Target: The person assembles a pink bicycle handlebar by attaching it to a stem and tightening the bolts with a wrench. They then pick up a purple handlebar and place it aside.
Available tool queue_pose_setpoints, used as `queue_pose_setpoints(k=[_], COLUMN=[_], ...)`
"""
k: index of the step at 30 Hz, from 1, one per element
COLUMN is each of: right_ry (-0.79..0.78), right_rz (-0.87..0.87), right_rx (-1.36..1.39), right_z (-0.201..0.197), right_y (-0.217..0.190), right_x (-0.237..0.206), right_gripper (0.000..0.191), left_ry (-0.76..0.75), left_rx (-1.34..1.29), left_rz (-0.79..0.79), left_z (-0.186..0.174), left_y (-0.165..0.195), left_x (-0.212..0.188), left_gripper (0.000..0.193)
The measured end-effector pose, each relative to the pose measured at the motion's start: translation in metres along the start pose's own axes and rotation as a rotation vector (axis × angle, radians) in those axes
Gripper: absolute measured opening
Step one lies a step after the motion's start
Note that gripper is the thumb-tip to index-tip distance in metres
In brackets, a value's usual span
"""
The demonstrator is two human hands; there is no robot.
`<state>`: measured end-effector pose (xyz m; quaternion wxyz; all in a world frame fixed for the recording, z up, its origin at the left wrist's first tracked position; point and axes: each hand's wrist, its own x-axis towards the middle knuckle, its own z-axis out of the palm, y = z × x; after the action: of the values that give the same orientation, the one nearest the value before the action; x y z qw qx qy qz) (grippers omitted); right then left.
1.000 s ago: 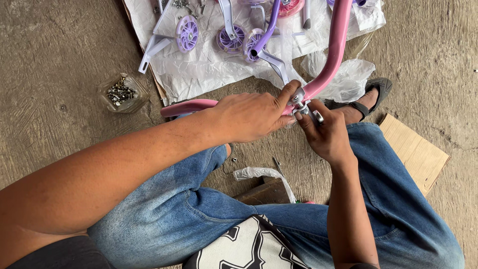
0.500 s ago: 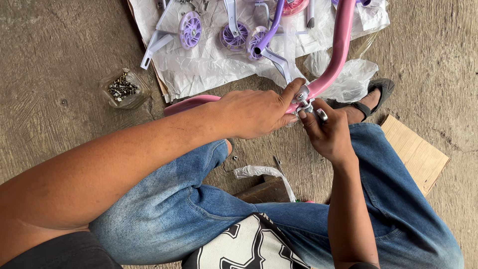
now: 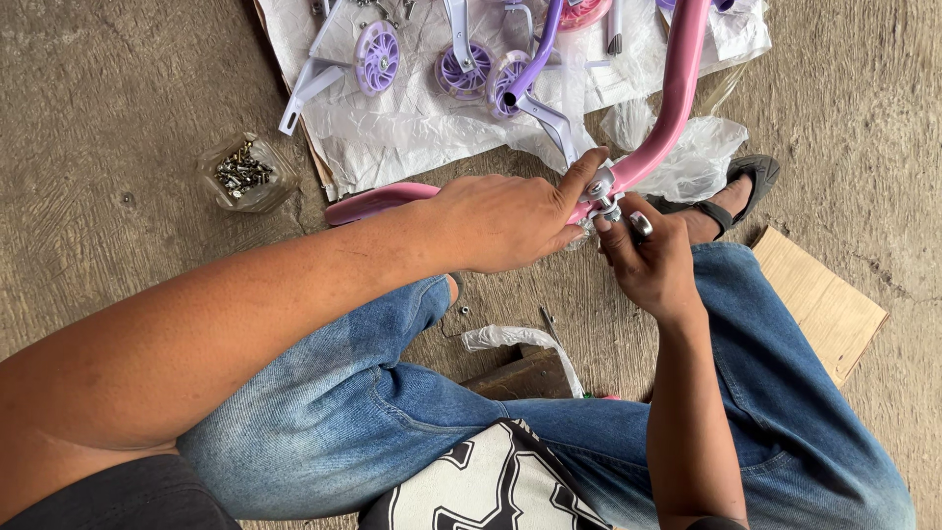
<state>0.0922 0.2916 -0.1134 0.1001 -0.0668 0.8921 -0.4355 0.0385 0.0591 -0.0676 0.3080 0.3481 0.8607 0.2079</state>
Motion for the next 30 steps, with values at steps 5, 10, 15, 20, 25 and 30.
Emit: queue_pose_setpoints(k=[5,10,15,20,25,30], right_ry=[0.006,0.005,0.013,0.001,-0.013,-0.049], right_rz=[-0.031,-0.003,-0.027,0.003,0.024,0.049], right_rx=[-0.003,-0.016,-0.022,0.003,0.055,0.096], right_z=[-0.0017,-0.0014,-0.0006,-0.0004,0.0019,0.0020], right_y=[-0.0002,0.0000,0.0010,0.0027,0.0057,0.0076], right_x=[0.0006,0.0011,0.0011,0.0007,0.0010,0.0008], right_gripper=[0.024,0.023,0.023,0.023,0.022,0.023], left_ry=[0.018,0.000,-0.023,-0.005,0.005,0.008], left_rx=[0.020,0.015,0.021,0.020,0.019,0.004], left_rz=[0.000,-0.010,-0.017,-0.005,-0.005,-0.020], left_z=[0.0011,-0.0020,-0.0059,-0.0062,-0.0051,-0.0037], left_y=[0.0011,0.0016,0.0032,0.0040,0.0021,-0.0001], left_x=[0.0009,-0.0003,-0.0020,-0.0035,-0.0041,-0.0038], left_gripper=[0.089,0.086,0.087,0.089,0.084,0.080])
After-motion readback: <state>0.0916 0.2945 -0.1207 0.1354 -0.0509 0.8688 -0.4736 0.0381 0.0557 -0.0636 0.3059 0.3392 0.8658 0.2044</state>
